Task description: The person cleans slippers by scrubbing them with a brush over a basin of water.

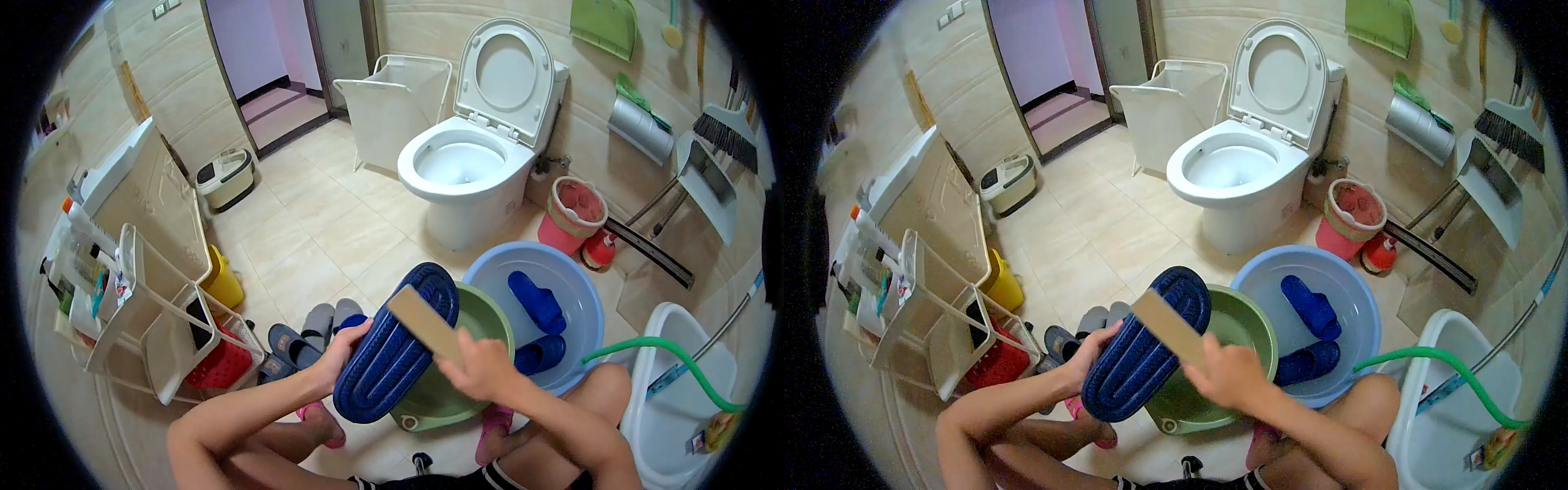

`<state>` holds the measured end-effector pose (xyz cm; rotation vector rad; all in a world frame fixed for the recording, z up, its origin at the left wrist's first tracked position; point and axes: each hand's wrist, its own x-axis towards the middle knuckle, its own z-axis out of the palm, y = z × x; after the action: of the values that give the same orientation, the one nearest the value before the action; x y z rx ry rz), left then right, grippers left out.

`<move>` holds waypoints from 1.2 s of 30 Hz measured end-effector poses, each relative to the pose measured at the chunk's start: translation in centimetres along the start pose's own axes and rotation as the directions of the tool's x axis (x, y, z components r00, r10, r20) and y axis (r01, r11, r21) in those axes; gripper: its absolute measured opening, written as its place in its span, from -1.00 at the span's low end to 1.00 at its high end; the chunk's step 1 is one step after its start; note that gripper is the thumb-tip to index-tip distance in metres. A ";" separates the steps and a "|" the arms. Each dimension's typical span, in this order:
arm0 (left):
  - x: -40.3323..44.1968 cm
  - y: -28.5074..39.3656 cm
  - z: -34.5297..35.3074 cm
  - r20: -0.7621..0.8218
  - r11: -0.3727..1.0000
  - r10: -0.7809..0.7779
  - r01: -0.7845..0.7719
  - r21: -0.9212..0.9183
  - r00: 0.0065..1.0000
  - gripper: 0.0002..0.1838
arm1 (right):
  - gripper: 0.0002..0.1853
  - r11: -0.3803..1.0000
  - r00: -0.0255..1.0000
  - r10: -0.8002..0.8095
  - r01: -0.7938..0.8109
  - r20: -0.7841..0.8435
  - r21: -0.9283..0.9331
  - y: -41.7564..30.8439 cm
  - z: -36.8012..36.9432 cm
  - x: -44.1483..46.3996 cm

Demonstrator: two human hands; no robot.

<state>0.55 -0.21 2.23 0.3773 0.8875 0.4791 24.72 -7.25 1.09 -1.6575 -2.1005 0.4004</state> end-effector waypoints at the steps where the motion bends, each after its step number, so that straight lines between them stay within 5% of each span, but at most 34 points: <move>1: 0.1 -0.1 -0.2 0.000 1.000 0.001 -0.001 0.019 1.000 -0.49 | -0.55 0.997 0.997 -0.064 0.062 0.044 0.043 -0.7 0.3 -0.7; 4: 0.8 -0.7 -1.1 0.064 0.992 0.073 -0.079 0.099 0.995 -0.49 | -0.54 0.939 0.917 -0.343 0.331 0.202 0.092 -2.6 1.5 -2.7; 6: 0.5 -1.1 -1.0 0.015 0.989 0.053 -0.054 0.137 0.999 -0.49 | -0.55 0.947 0.929 -0.320 0.314 0.184 0.064 -2.2 1.4 -2.6; 11: -0.7 -0.5 0.2 0.037 1.000 -0.016 0.016 0.011 0.999 -0.45 | -0.55 0.997 0.997 0.070 -0.071 -0.036 -0.027 1.1 -1.6 0.8; 15: -0.1 -0.9 -0.2 0.010 0.998 0.047 -0.047 0.040 0.999 -0.46 | -0.54 0.998 0.997 0.058 -0.059 0.050 0.022 -0.5 -0.9 -0.5; 18: 0.8 -1.3 -0.8 -0.008 0.990 0.109 -0.108 0.088 0.994 -0.48 | -0.53 0.973 0.947 -0.228 0.217 0.226 0.072 -2.5 0.2 -2.0; 20: 0.8 -1.3 -0.9 0.065 0.979 0.085 -0.095 0.179 0.994 -0.49 | -0.54 0.978 0.953 -0.204 0.208 0.225 0.002 -2.0 -0.1 -1.9; 22: 0.5 -0.8 -0.5 -0.023 0.984 0.023 -0.018 0.178 0.999 -0.50 | -0.58 0.985 0.981 -0.136 0.150 0.142 -0.091 -0.9 -1.7 -0.5; 24: 0.6 -0.9 0.4 0.004 0.999 0.013 -0.013 0.032 1.000 -0.51 | -0.58 0.997 0.997 0.071 -0.071 0.003 -0.031 1.3 -2.6 0.9; 26: 0.4 -0.7 0.6 0.027 0.999 0.002 -0.003 0.044 1.000 -0.51 | -0.57 0.994 0.997 0.070 -0.073 -0.032 -0.085 2.5 -3.1 1.3; 29: 0.2 -0.4 0.6 0.009 0.997 0.045 -0.045 0.068 0.999 -0.51 | -0.56 1.000 0.996 -0.027 0.028 0.085 -0.008 0.1 -2.1 -0.1; 32: 0.8 -0.5 0.1 0.078 0.988 0.101 -0.110 0.107 0.992 -0.51 | -0.52 0.932 0.889 -0.362 0.353 0.280 0.083 -2.5 0.3 -2.2; 34: 0.9 -0.8 -0.2 0.072 0.979 0.115 -0.125 0.161 0.991 -0.50 | -0.53 0.906 0.863 -0.422 0.416 0.276 0.085 -3.2 0.7 -2.8; 36: 1.4 -1.1 -0.8 0.041 0.979 0.118 -0.123 0.161 0.992 -0.50 | -0.54 0.948 0.920 -0.305 0.317 0.245 -0.011 -2.2 -0.8 -1.6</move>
<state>0.95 -0.28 0.34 0.5900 0.8794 0.5119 23.57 -9.38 2.60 -1.3192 -2.5227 0.4661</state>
